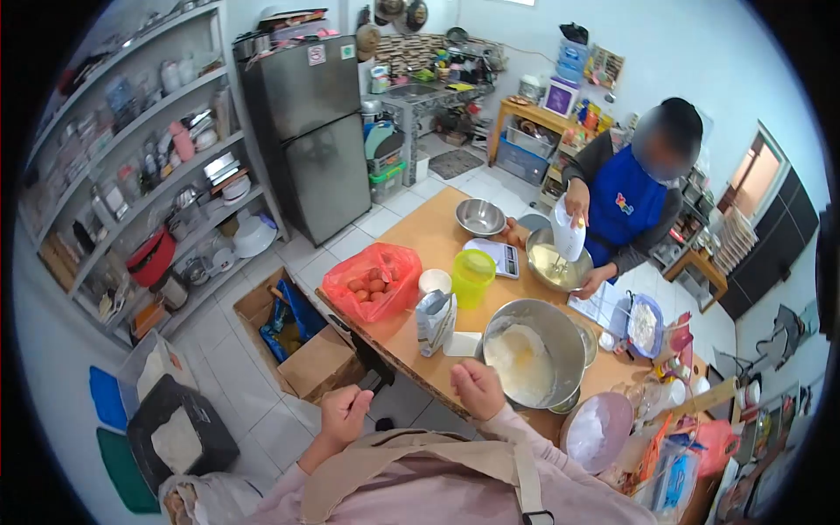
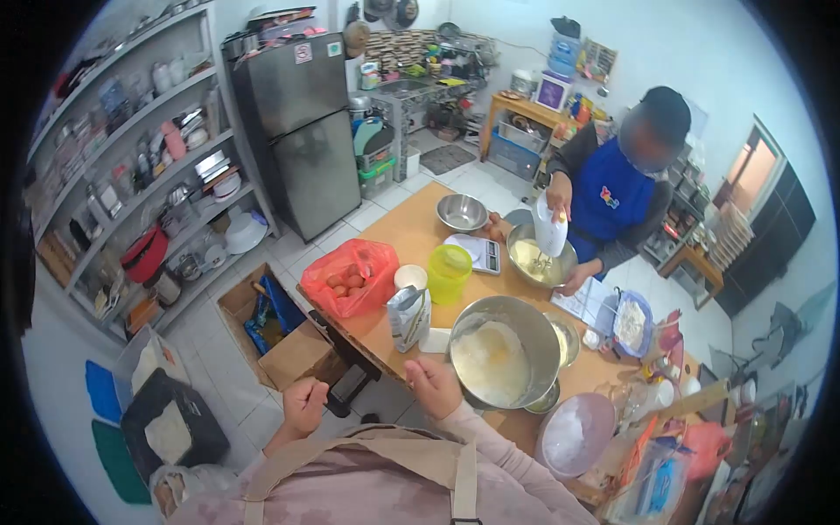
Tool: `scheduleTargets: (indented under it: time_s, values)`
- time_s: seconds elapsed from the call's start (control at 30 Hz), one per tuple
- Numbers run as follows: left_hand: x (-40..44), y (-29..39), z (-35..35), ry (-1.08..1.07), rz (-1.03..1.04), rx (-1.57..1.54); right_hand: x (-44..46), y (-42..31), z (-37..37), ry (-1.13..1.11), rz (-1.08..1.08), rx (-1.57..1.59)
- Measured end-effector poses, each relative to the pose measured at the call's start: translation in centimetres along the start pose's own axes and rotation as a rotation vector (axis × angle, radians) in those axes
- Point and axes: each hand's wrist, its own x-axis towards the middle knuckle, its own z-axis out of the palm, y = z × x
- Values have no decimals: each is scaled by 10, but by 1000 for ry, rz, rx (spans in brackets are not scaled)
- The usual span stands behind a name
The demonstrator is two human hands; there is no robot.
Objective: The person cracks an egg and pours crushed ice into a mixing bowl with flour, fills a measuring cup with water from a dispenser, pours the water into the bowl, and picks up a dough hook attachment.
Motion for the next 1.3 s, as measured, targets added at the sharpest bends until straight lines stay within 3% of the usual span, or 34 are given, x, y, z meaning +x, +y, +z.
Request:
scheduleTargets:
  time_s: [0.13,0.23,0.33,0.53,0.7,0.87,1.13,1.23,1.3]
  values:
    - [-27,-1,-7,80,78,134,-9,0,28,-184,52,61]
    - [-59,-1,-36,103,-185,221,-7,3,60,-284,-10,67]
    - [-77,-6,-76,94,31,454,-1,-16,95,-456,37,-27]
    - [-122,-11,-168,185,-141,565,1,-32,227,-645,-20,84]
    - [-173,-28,-274,262,-231,486,-8,-38,360,-847,-72,179]
    - [-196,-43,-348,297,-346,475,4,-59,437,-942,-88,59]
    - [-158,-91,-421,347,-325,457,96,-6,531,-936,-98,-289]
    - [-128,-123,-456,324,-300,548,141,6,575,-902,-66,-234]
    - [-103,-148,-481,311,-408,481,170,12,607,-925,-62,-199]
